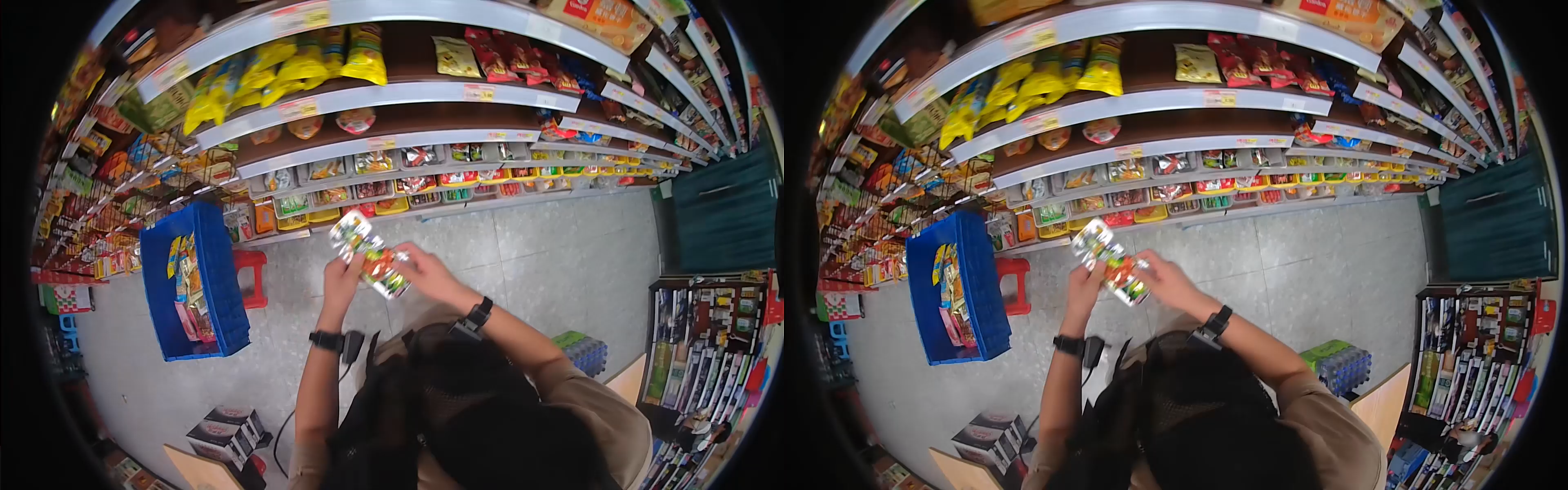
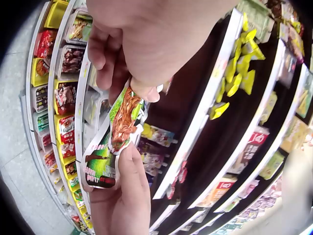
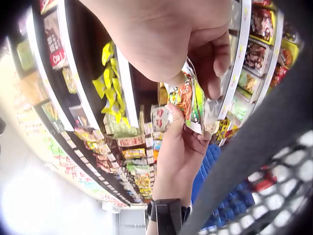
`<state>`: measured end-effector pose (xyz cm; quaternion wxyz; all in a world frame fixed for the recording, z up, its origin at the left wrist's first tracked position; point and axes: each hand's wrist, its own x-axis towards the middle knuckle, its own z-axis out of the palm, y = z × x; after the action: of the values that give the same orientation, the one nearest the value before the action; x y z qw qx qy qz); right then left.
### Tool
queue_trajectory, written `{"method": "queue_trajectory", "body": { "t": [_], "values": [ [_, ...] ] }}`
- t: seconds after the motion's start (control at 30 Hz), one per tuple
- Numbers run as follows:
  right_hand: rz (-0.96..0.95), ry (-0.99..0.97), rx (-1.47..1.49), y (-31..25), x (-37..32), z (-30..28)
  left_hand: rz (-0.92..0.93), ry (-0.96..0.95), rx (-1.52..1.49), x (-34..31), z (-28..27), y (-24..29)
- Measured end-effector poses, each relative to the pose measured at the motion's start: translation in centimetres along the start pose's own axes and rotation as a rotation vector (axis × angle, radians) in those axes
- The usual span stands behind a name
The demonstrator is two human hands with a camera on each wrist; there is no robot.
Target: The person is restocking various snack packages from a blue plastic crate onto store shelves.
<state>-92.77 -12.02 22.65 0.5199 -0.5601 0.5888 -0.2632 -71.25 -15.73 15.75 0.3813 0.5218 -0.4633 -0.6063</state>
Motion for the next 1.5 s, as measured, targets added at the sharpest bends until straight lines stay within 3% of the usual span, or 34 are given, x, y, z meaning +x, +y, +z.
{"method": "queue_trajectory", "body": {
  "t": [0.27, 0.47, 0.57, 0.7, 0.8, 0.83, 0.87, 0.9, 1.0, 1.03, 1.1, 1.13, 1.17, 1.2, 1.23, 1.3, 1.33, 1.37, 1.47, 1.5],
  "values": [
    [0.117, 0.185, 0.342, 13.8, 2.4, -10.8, -0.044, -0.260, 0.224, 11.7, 14.6, -3.4],
    [0.233, 0.260, 0.539, 15.0, 7.1, -12.8, -0.284, -0.211, 0.107, 15.2, 17.4, -2.1],
    [0.138, 0.299, 0.543, 14.4, 10.5, -13.4, -0.356, -0.168, 0.086, 13.5, 15.1, -3.7],
    [0.095, 0.332, 0.674, 15.6, 16.5, -14.1, -0.364, -0.055, 0.108, 10.8, 8.1, -6.7],
    [0.240, 0.487, 0.703, 14.7, 18.1, -13.7, -0.487, 0.141, 0.115, 3.3, -0.1, -13.5],
    [0.216, 0.489, 0.594, 17.2, 18.5, -12.9, -0.473, 0.242, 0.175, -0.7, -3.4, -17.3],
    [0.186, 0.490, 0.482, 22.3, 19.2, -11.7, -0.588, 0.355, 0.258, -5.0, -6.5, -20.2],
    [0.152, 0.489, 0.370, 25.9, 19.4, -10.8, -0.665, 0.514, 0.114, -9.9, -8.9, -23.2],
    [0.202, 0.283, 0.156, 29.1, 15.2, -8.3, -0.910, 0.783, -0.262, -26.2, -13.5, -29.4],
    [0.205, 0.200, 0.076, 30.1, 13.4, -7.7, -1.032, 0.905, -0.202, -29.7, -12.7, -28.7],
    [0.191, 0.050, -0.118, 37.5, 11.0, -6.4, -1.064, 1.004, -0.264, -36.7, -12.2, -30.3],
    [0.358, -0.062, -0.334, 38.0, 9.9, -6.4, -1.064, 1.054, -0.290, -38.8, -11.8, -31.2],
    [0.172, -0.284, -0.602, 44.4, 9.1, -6.9, -1.065, 1.101, -0.319, -40.6, -11.1, -31.7],
    [0.080, -0.567, -1.116, 47.6, 9.0, -7.1, -1.072, 1.094, -0.329, -41.1, -10.8, -31.7],
    [-0.112, -0.882, -1.359, 43.7, 8.3, -7.6, -1.073, 1.117, -0.396, -41.6, -11.0, -33.5],
    [-0.049, -0.812, -1.305, 46.6, 8.1, -7.6, -0.995, 1.064, -0.399, -39.4, -11.7, -32.5],
    [-0.105, -0.870, -1.265, 46.4, 9.3, -7.2, -0.967, 1.053, -0.391, -38.0, -12.7, -32.4],
    [-0.155, -0.924, -1.221, 45.6, 10.8, -6.4, -0.827, 1.102, -0.508, -36.1, -13.8, -31.9],
    [0.327, -0.644, -0.544, 44.7, 17.1, -1.3, -0.710, 0.909, -0.325, -30.9, -18.6, -23.0],
    [0.033, -0.684, -0.813, 42.5, 18.8, 1.1, -0.679, 0.893, -0.321, -30.5, -20.7, -22.0]
  ]
}}
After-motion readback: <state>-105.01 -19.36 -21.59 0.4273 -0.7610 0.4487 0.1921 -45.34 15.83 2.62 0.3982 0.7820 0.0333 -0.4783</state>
